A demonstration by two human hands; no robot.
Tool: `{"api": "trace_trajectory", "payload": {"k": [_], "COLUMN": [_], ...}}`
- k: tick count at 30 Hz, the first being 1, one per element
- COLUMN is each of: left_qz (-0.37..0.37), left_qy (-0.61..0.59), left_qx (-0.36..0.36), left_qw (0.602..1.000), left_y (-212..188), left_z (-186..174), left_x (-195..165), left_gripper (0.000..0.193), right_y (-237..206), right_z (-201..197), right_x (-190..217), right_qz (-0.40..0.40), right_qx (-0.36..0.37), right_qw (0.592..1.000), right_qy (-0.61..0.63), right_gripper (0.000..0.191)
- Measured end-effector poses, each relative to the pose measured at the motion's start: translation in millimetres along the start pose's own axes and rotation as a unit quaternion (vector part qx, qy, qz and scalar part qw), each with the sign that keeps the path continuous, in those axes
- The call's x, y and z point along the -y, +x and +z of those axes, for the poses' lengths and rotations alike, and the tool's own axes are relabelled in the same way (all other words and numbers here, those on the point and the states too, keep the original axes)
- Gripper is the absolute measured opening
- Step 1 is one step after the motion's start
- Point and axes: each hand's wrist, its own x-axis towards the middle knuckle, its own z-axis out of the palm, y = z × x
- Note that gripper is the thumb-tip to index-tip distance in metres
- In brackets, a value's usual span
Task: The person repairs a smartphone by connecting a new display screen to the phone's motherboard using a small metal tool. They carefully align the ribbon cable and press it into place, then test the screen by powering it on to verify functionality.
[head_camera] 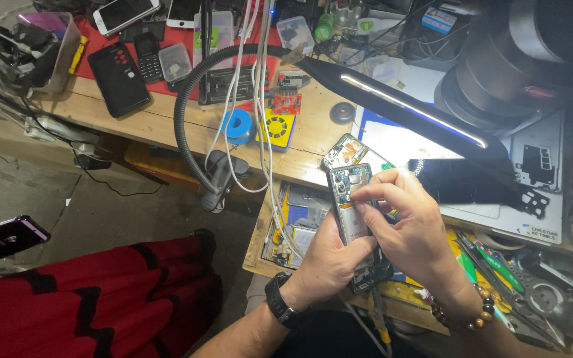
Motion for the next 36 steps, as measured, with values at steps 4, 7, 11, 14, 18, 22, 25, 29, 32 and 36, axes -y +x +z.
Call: {"api": "trace_trajectory", "payload": {"k": [4,7,11,14,18,22,25,29,32,36], "left_qz": [0.002,0.004,0.002,0.003,0.002,0.046,0.011,0.002,-0.005,0.003], "left_qy": [-0.002,-0.011,0.023,0.018,0.048,0.083,0.069,0.090,0.099,0.178], "left_qx": [-0.002,-0.004,-0.002,-0.004,-0.008,-0.006,-0.028,-0.032,-0.037,-0.052], "left_qw": [1.000,1.000,1.000,1.000,0.999,0.995,0.997,0.995,0.994,0.983], "left_y": [0,1,2,3,1,3,3,1,0,-1], "left_z": [1,3,2,2,2,1,2,4,8,12], "left_x": [-3,-5,-7,-7,-5,-2,0,0,-2,-6], "left_gripper": [0.049,0.048,0.052,0.058,0.060,0.063,0.061,0.059,0.059,0.059], "right_y": [0,2,7,9,14,15,7,-5,-10,-14], "right_z": [-1,-3,-5,-7,-12,-11,-5,-1,-1,-7], "right_x": [3,1,-11,-21,-31,-33,-31,-31,-31,-30], "right_qz": [-0.074,-0.012,0.012,0.028,0.051,0.101,0.155,0.123,0.182,0.289], "right_qx": [-0.025,0.002,0.030,0.049,0.095,0.115,0.080,0.053,0.057,0.075], "right_qw": [0.995,1.000,0.998,0.994,0.989,0.986,0.983,0.986,0.958,0.890], "right_qy": [-0.068,-0.016,0.053,0.089,0.106,0.070,0.055,0.103,0.212,0.344], "right_gripper": [0.019,0.019,0.018,0.015,0.011,0.010,0.014,0.019,0.025,0.033]}}
